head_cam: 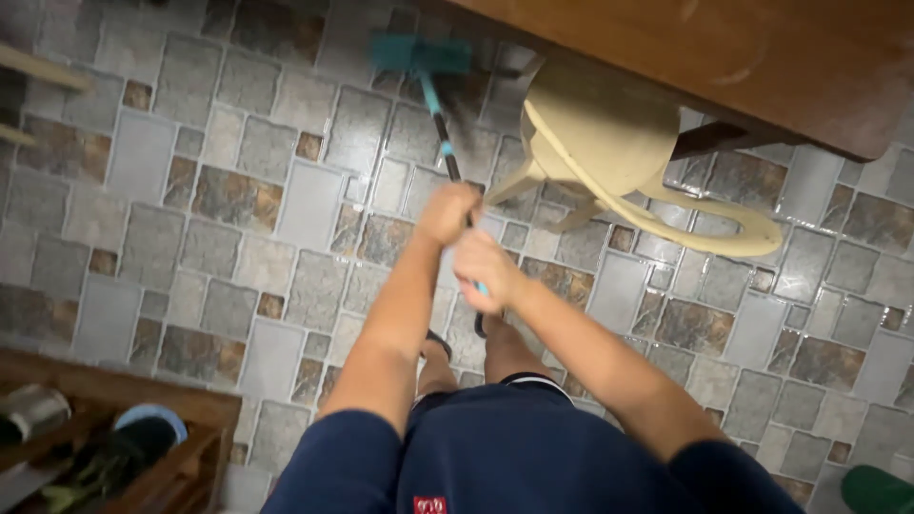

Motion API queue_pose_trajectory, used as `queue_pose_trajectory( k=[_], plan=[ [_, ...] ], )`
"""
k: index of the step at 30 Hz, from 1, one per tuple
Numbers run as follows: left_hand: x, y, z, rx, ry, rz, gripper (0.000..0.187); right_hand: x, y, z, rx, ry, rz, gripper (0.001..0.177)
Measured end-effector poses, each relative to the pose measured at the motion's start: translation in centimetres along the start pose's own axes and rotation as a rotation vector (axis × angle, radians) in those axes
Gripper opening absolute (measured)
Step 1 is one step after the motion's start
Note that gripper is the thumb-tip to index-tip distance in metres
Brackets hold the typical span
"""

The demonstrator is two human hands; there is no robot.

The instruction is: The person is mopping a tiled indoor floor using a flat mop.

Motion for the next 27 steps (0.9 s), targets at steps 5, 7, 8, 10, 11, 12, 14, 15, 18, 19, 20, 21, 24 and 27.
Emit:
queue_pose_trajectory(
  k=[5,7,8,10,11,12,14,15,18,19,20,21,24,27],
  plan=[
    [3.5,2.1,-1.8,0.15,-0.002,-0.208,0.011,1.9,1.4,-2.0,0.161,-0.085,0.032,0.018],
    [3.1,4.1,-1.6,0.148,0.102,-0.208,0.012,1.2,0.9,-3.4,0.186,-0.151,0.046,0.018],
    [2.4,5.6,-1.7,0.087,0.161,-0.247,0.011,0.6,0.3,-4.1,0.224,-0.182,0.054,0.016],
    [1.4,8.5,-2.4,0.042,0.247,-0.286,0.01,0.7,-1.6,-5.4,0.27,-0.233,0.041,0.014],
    [0.7,10.2,-3.1,0.086,0.278,-0.289,0.012,1.1,-3.3,-6.0,0.358,-0.273,0.01,0.013],
    [0.1,11.9,-3.6,0.131,0.308,-0.291,0.015,1.6,-4.9,-6.6,0.445,-0.313,-0.02,0.012],
    [-1.3,13.2,-5.3,0.197,0.361,-0.321,0.014,2.5,-5.6,-5.6,0.524,-0.383,-0.052,0.012],
    [-2.0,14.0,-5.9,0.236,0.391,-0.343,0.014,2.7,-6.0,-5.1,0.581,-0.432,-0.061,0.012],
    [-5.1,11.8,-7.4,0.299,0.329,-0.546,0.021,3.3,-5.8,-1.5,0.637,-0.552,-0.062,0.017],
    [-5.4,11.0,-7.9,0.313,0.344,-0.555,0.021,3.8,-5.2,-0.4,0.649,-0.567,-0.074,0.017],
    [-5.5,10.3,-8.7,0.356,0.446,-0.496,0.013,4.4,-4.6,0.8,0.637,-0.582,-0.094,0.018],
    [-5.7,9.5,-9.5,0.395,0.544,-0.432,0.006,5.0,-4.0,2.0,0.622,-0.594,-0.11,0.019],
    [-5.6,4.7,-11.7,0.455,0.623,-0.406,0.006,7.3,-0.4,5.1,0.59,-0.603,-0.142,0.019],
    [-4.7,-1.7,-14.6,0.426,0.535,-0.498,0.01,10.9,3.7,8.3,0.527,-0.601,-0.176,0.018]
  ],
)
Point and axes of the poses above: each hand's wrist, its own x-axis towards the middle knuckle, its own z-axis out of the palm, y = z × x, the point moved 3 cm from there along x, towards the middle knuckle, and after that the axes turned 12 degrees about y, right-handed, at the moved point
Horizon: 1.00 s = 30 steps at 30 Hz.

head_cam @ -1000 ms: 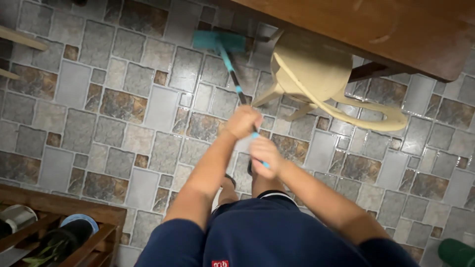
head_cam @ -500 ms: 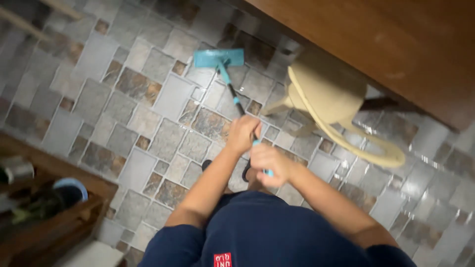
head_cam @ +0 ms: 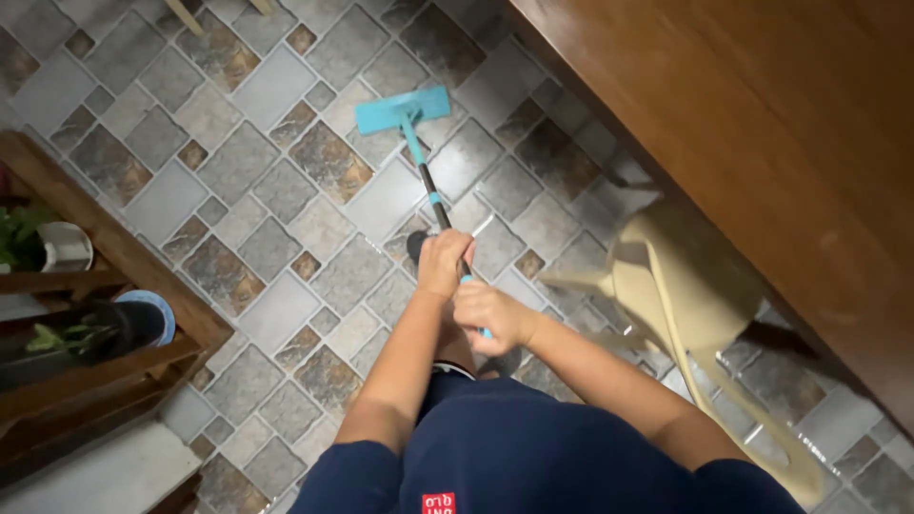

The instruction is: The person is mopping a tiled indoor floor using a flat mop.

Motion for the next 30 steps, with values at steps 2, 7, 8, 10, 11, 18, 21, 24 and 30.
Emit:
queue_pose_trajectory(
  k=[2,7,8,10,11,18,21,24,30],
  plan=[
    [3.8,-3.5,0.6,-0.005,0.007,-0.006,0.01,3.6,3.3,-1.4,-0.037,0.021,-0.005,0.017],
    [16.4,-12.0,0.8,-0.007,0.06,0.025,0.009,13.6,12.9,-5.7,-0.122,0.099,0.016,0.017],
    [18.7,-14.1,0.8,0.011,0.001,0.0,0.009,16.0,14.6,-6.3,-0.142,0.106,0.01,0.016],
    [23.0,-18.2,0.8,0.03,-0.058,-0.029,0.009,20.5,17.9,-7.3,-0.157,0.112,0.006,0.016],
    [24.9,-20.1,0.8,0.043,-0.017,-0.033,0.006,22.6,19.5,-7.9,-0.168,0.122,0.002,0.015],
    [31.5,-22.5,-0.9,0.006,0.229,0.094,0.005,28.5,24.2,-8.5,-0.158,0.125,0.131,0.014],
    [30.1,-19.9,-1.2,-0.237,0.26,-0.092,0.007,29.6,18.1,-9.0,-0.164,0.241,-0.098,0.007],
    [25.7,-17.8,1.5,-0.325,0.22,-0.228,0.011,27.8,14.5,-9.0,-0.149,0.02,0.131,0.01],
    [25.9,-16.9,2.5,-0.191,0.354,-0.12,0.012,30.5,14.1,-9.7,-0.145,-0.219,0.127,0.016]
  ],
)
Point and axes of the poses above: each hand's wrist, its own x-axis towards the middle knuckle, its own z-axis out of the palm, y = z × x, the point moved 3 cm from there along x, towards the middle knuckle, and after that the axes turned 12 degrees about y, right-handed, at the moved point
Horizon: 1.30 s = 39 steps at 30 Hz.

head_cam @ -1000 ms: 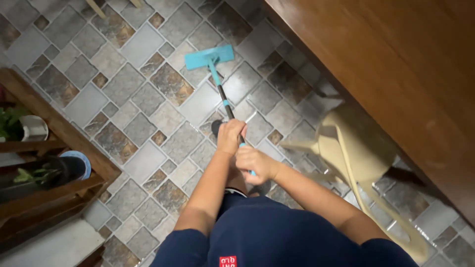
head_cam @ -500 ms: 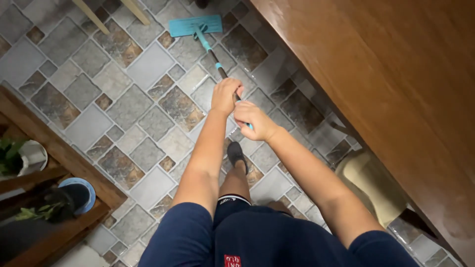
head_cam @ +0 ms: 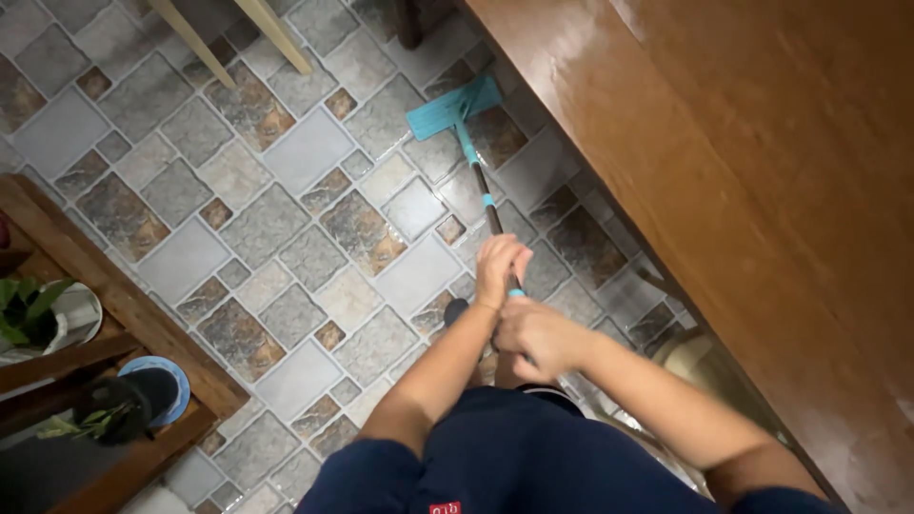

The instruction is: The person is mopping a tiled indoor floor using a flat mop.

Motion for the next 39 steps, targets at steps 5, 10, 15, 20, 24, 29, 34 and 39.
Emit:
queue_pose_trajectory(
  k=[5,10,15,20,24,29,34,39],
  plan=[
    [5.1,-4.5,0.8,0.054,0.015,-0.039,0.013,3.9,7.1,0.1,-0.029,-0.093,-0.077,0.017],
    [10.7,-7.0,1.1,0.129,0.046,-0.03,0.016,7.0,11.4,-1.7,-0.102,-0.067,-0.147,0.019],
    [13.9,-10.5,2.5,0.445,-0.502,-0.128,0.036,6.2,15.6,-1.1,-0.238,-0.015,-0.116,0.03],
    [11.4,-13.2,3.8,0.501,-0.584,0.276,0.024,4.9,15.1,-0.4,-0.217,0.007,-0.025,0.023],
    [11.0,-9.6,1.3,0.301,-0.463,0.23,0.019,4.9,11.5,-1.1,-0.126,0.006,-0.022,0.02],
    [6.8,-4.4,-2.8,0.166,-0.465,0.068,0.026,1.3,6.1,-0.1,-0.014,-0.068,-0.042,0.016],
    [-0.5,1.9,-7.6,0.244,-0.394,0.025,0.026,-0.4,-2.7,0.4,0.235,-0.189,-0.061,0.023],
    [0.4,1.9,-8.6,0.279,-0.314,0.073,0.019,-2.3,0.7,2.4,0.277,-0.166,-0.081,0.013]
  ],
)
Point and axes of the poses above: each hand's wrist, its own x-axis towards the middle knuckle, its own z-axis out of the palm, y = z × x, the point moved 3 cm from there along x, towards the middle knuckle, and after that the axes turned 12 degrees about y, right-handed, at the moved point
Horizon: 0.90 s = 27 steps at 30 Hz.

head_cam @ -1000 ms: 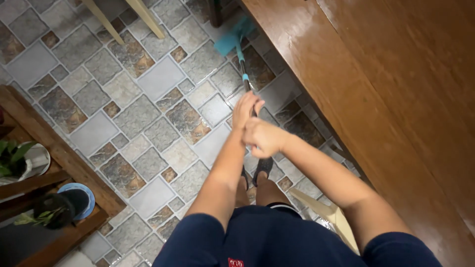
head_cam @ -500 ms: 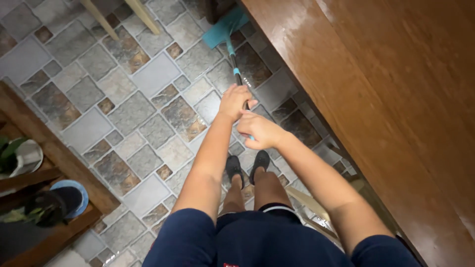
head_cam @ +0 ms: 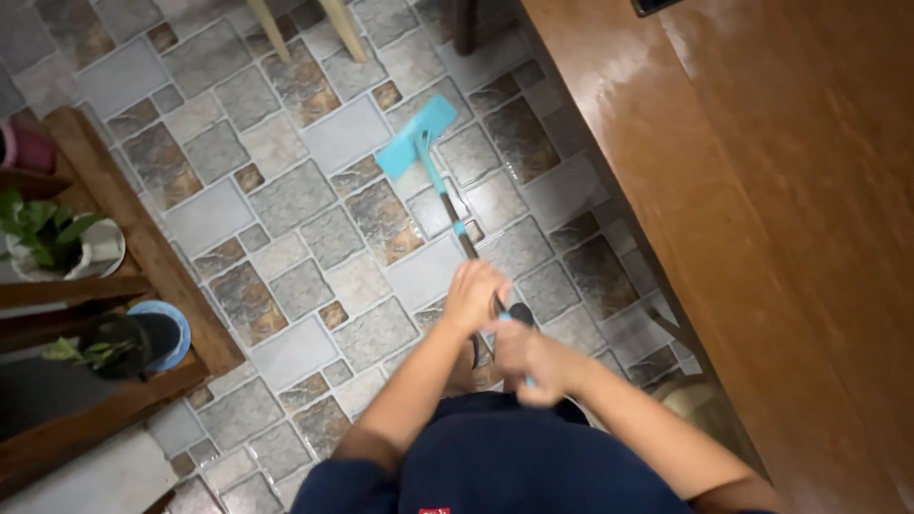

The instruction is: The person is mopping a tiled indoor floor using a flat mop.

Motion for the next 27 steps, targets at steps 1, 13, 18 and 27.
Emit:
queue_pose_trajectory(
  k=[1,13,18,27],
  plan=[
    [0.5,-1.8,0.9,0.001,0.003,-0.01,0.019,0.3,1.6,-0.1,0.006,-0.008,0.002,0.013],
    [6.9,-8.8,3.1,0.073,0.068,-0.031,0.025,5.0,6.9,-4.7,-0.139,0.304,-0.001,0.013],
    [1.5,0.6,2.5,0.008,-0.103,-0.117,0.024,-1.0,0.2,-4.5,0.069,0.078,-0.067,0.009],
    [-1.4,2.6,-0.5,0.052,0.061,-0.281,0.019,1.8,-2.2,-3.5,0.237,-0.073,-0.118,0.018]
  ],
)
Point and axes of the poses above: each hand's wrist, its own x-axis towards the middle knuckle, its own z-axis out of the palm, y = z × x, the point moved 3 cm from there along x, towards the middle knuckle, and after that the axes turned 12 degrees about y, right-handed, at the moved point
